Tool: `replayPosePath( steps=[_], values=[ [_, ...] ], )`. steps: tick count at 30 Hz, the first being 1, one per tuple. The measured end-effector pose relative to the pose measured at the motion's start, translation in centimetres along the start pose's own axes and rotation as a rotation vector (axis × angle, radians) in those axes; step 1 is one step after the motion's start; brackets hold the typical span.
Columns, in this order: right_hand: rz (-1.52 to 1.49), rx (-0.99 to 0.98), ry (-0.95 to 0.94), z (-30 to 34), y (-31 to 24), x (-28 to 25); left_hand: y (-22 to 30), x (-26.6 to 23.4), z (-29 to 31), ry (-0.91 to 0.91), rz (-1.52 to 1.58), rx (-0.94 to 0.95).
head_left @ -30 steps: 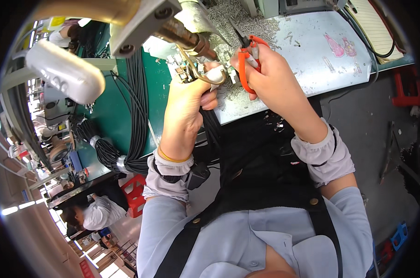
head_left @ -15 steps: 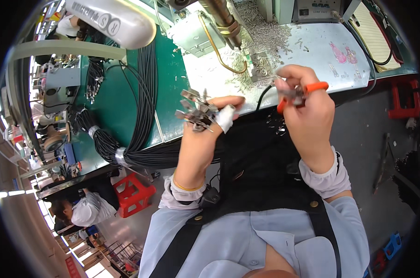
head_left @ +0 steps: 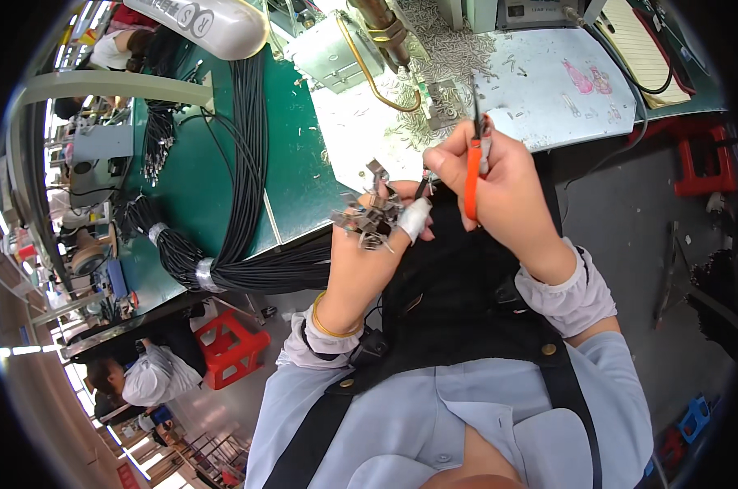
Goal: Trim excess wire or insulation from wire bundles using scissors at a production workstation.
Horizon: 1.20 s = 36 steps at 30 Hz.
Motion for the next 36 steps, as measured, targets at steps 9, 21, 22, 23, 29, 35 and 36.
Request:
replayPosePath(
  steps=[9, 21, 22, 23, 29, 35, 36],
  values=[
    [0.864, -1.106, 0.181, 1.8, -0.6, 0.1, 1.6, -0.6, -0.2, -0.066, 0.289, -0.054],
    [0.788, -1.057, 0.132, 1.9, -0.1, 0.2, 1.8, -0.2, -0.1, -0.004, 0.243, -0.08],
    [0.701, -1.053, 0.123, 1.8, 0.0, 0.1, 1.7, -0.1, -0.1, 0.01, 0.213, -0.065],
    [0.7, -1.051, 0.122, 2.0, 0.1, 0.1, 1.6, -0.1, 0.0, 0.024, 0.183, -0.05],
    [0.544, -0.695, 0.072, 2.1, 0.7, -0.2, 1.9, -0.1, -0.3, 0.07, 0.192, -0.13],
    [0.568, -0.599, 0.123, 2.3, 0.9, 0.8, 1.2, 0.9, -0.4, 0.158, -0.131, 0.167],
    [0.275, -0.454, 0.118, 2.0, 1.1, 0.7, 1.3, 0.9, -0.4, 0.157, -0.131, 0.17]
  ],
)
Point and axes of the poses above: each hand's wrist, its own z-axis away from the middle knuckle, its own x-axis out of the palm, y = z × x, the point moved 3 cm from there along -z, towards the middle knuckle, and after that the axes turned 1 degree about -y, right-handed, at the moved point
